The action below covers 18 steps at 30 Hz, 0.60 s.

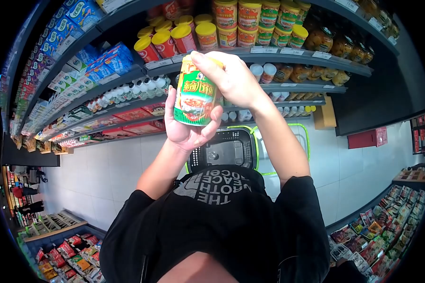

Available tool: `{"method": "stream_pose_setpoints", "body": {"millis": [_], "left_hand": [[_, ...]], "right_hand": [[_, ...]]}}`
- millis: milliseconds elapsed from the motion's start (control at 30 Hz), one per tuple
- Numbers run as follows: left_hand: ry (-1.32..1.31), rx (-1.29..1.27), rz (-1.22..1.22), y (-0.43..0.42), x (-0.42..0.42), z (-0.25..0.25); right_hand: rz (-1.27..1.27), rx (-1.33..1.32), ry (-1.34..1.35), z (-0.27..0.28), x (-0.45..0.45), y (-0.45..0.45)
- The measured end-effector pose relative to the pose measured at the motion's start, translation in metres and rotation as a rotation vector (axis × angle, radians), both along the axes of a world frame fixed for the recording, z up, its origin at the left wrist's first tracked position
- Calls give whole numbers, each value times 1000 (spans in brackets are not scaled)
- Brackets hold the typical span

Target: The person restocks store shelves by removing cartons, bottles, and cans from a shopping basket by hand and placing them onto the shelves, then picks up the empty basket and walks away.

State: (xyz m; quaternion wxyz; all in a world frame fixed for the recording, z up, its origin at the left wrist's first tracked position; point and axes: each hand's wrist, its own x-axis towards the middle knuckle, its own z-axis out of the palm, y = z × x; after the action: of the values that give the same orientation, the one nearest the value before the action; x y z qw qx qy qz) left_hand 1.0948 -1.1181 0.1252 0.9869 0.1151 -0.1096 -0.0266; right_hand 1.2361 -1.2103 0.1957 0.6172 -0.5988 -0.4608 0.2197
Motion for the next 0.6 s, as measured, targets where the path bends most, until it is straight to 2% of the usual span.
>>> {"method": "stream_pose_setpoints", "body": {"millis": [200,300,333,367,433,500,567,600], "left_hand": [[-30,-34,-24,-16,7,-5],[220,177,160,-22,4,-3],[48,317,158,-14,7,-14],[87,496,307,-16,5,-14],[134,783,419,-14,3,-21],[205,706,452,-17,4,-33],[229,819,551,-22,17,-51],[230,811,486,-24,23,-51]], "right_hand": [[-5,-47,15,0,5,-17],[-66,0,-10,-13,6,-17],[-103,-44,12,-13,4,-20],[-156,-110,-38,-15,5,-23],[-229,-240,-182,-22,5,-33],[-193,-197,-139,-44,12,-44],[-26,-171,40,-63,26,-53],[-58,-233,62,-67,31,-60]]}}
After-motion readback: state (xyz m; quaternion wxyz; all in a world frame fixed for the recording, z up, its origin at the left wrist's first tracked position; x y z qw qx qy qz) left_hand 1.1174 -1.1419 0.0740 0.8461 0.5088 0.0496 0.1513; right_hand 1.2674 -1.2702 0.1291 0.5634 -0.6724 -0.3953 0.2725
